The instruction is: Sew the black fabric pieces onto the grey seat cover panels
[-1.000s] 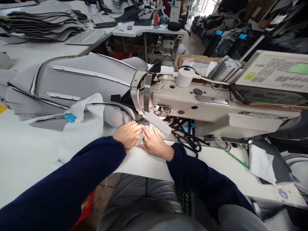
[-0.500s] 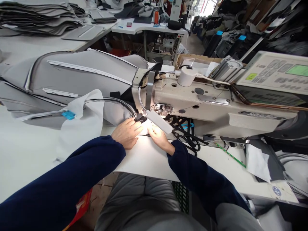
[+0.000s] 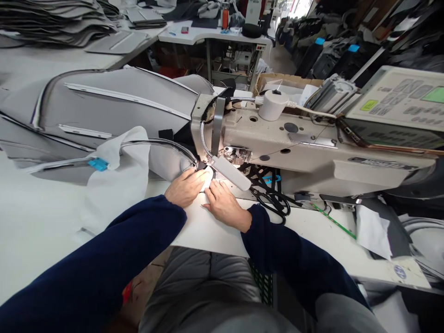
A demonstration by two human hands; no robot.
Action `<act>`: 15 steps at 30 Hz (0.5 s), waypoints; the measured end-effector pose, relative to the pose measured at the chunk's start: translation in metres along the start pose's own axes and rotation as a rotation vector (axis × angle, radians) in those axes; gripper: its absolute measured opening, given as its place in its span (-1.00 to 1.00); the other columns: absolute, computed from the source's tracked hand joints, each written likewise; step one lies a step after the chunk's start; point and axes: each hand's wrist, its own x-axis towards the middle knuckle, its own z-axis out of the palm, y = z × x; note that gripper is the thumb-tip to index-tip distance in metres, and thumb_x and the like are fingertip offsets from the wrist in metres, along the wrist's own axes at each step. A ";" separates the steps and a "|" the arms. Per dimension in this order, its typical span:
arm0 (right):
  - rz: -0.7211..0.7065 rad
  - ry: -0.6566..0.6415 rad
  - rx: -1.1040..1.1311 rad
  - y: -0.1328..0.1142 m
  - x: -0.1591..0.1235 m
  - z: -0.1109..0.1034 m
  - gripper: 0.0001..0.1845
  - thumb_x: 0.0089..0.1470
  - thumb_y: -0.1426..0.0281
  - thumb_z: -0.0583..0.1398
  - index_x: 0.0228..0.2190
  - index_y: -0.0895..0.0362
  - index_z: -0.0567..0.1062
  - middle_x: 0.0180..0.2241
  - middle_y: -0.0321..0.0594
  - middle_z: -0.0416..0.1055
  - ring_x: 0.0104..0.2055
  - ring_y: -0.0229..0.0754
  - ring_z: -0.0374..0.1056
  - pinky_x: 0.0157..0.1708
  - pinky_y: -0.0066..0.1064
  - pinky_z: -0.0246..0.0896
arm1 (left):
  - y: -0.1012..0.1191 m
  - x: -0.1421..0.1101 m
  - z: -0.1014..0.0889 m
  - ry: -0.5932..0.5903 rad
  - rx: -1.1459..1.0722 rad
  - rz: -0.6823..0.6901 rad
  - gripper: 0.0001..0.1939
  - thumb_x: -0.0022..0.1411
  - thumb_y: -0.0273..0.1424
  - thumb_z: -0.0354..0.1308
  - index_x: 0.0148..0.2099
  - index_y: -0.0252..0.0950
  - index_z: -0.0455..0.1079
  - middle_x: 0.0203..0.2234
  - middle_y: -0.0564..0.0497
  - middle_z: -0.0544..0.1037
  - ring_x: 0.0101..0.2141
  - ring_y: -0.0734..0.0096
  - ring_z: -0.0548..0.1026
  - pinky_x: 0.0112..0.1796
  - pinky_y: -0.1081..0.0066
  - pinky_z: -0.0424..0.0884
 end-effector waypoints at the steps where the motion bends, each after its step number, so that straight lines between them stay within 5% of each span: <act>1: -0.006 0.005 0.002 0.000 0.001 0.000 -0.48 0.18 0.20 0.14 -0.01 0.38 0.31 0.06 0.29 0.21 0.19 0.18 0.08 0.12 0.00 0.10 | 0.000 0.001 0.000 -0.013 -0.019 0.006 -0.67 0.17 -0.60 -0.03 -0.03 -0.46 0.40 -0.05 -0.19 0.46 0.01 0.20 0.32 0.06 0.23 0.13; 8: 0.001 -0.006 0.061 0.004 0.005 -0.003 -0.64 0.13 0.21 0.19 -0.26 0.30 0.40 -0.09 0.20 0.28 0.04 0.13 0.17 -0.03 -0.04 0.22 | 0.005 0.014 -0.001 -0.202 -0.072 -0.139 -0.67 0.16 -0.59 -0.01 -0.03 -0.37 0.38 -0.15 -0.14 0.48 -0.25 0.22 0.39 -0.24 0.25 0.22; 15: -0.032 0.018 0.019 0.001 0.002 -0.001 -0.44 0.13 0.15 0.18 0.01 0.30 0.31 0.02 0.23 0.22 0.15 0.15 0.09 0.12 0.02 0.05 | 0.010 0.022 -0.008 -0.265 -0.047 -0.172 -0.78 0.18 -0.56 -0.02 -0.16 -0.40 0.40 -0.26 -0.16 0.48 -0.30 0.19 0.37 -0.32 0.22 0.18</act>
